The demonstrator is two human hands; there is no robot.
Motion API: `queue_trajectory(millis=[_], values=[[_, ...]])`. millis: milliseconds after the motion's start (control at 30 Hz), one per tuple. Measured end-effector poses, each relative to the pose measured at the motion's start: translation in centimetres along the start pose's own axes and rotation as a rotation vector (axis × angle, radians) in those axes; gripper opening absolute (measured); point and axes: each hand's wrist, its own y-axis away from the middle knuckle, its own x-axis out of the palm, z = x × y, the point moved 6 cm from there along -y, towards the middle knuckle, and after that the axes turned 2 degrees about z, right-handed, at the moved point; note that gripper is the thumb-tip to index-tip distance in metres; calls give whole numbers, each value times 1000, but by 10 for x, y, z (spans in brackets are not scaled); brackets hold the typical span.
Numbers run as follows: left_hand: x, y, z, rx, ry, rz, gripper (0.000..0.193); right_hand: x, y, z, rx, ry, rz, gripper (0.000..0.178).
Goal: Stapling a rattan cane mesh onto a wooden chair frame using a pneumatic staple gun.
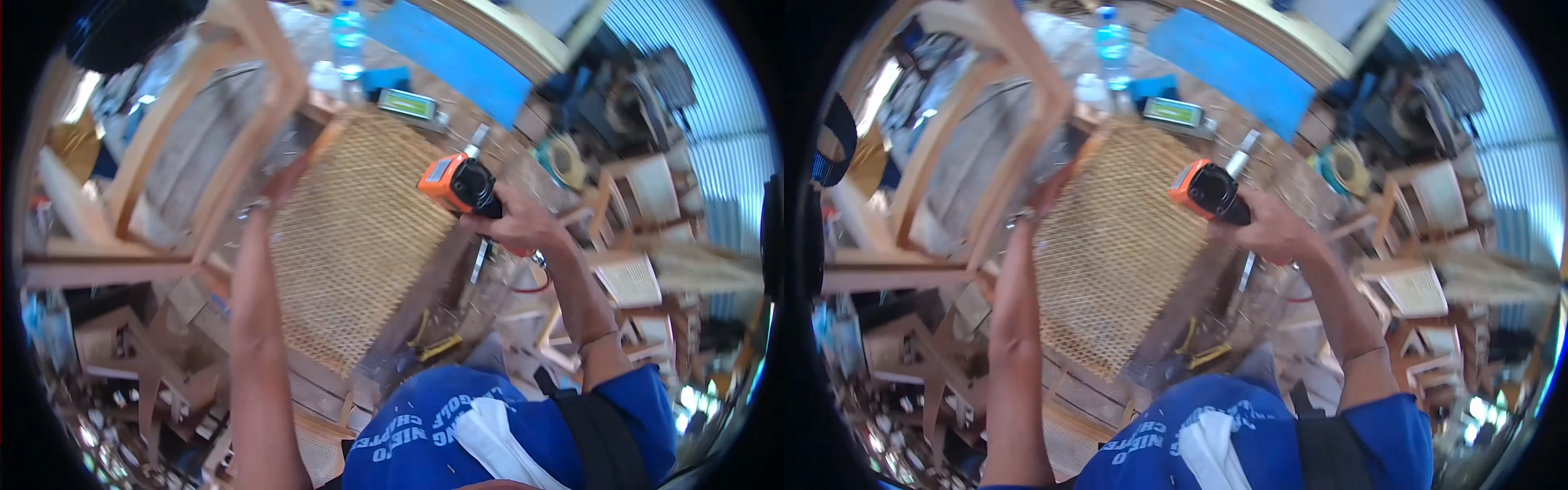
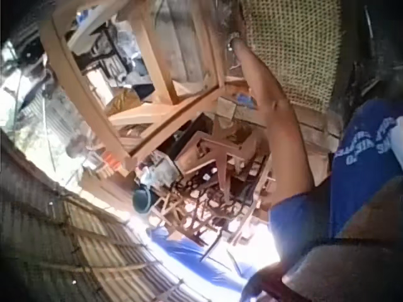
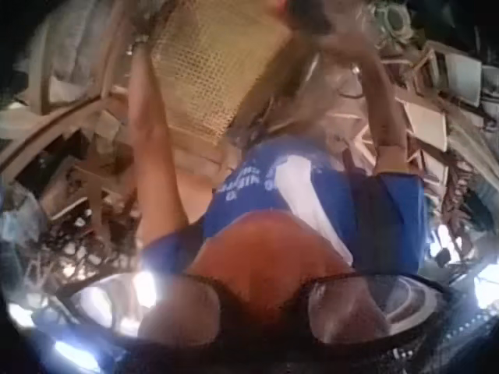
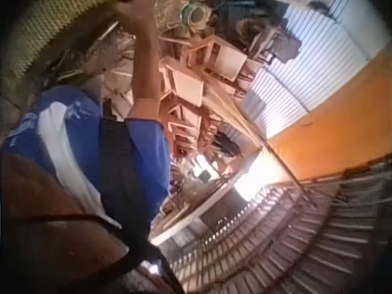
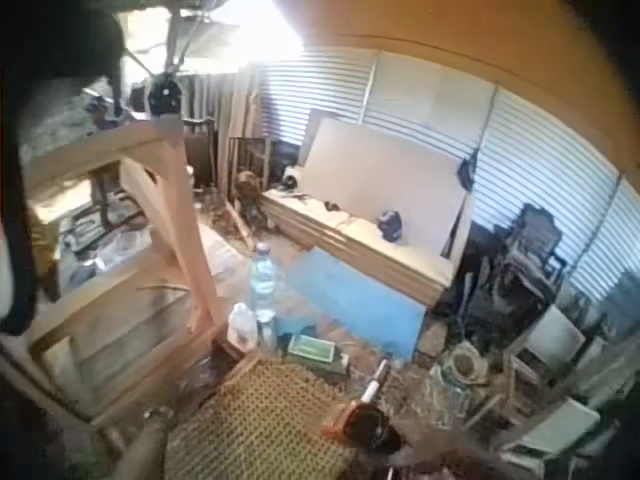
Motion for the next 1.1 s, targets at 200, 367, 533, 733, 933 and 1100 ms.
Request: queue_trajectory(millis=[200,367,533,733,933,1100], values=[[4,10,-33,-249,86,-14,65,-61,86,-117,311,-201,-357,33],[13,5,-27,-337,396,-2,78,-87,84,-227,233,93,-491,44],[9,-10,-29,-342,400,-30,74,-83,44,-305,263,441,-597,64],[-4,0,-21,-325,304,-71,72,-32,-2,-322,276,725,-617,75],[-10,13,1,-592,-128,-176,67,-57,14,-269,428,623,-345,71],[-5,-14,-1,-352,-333,-194,57,-145,-2,-238,205,459,-590,75]])
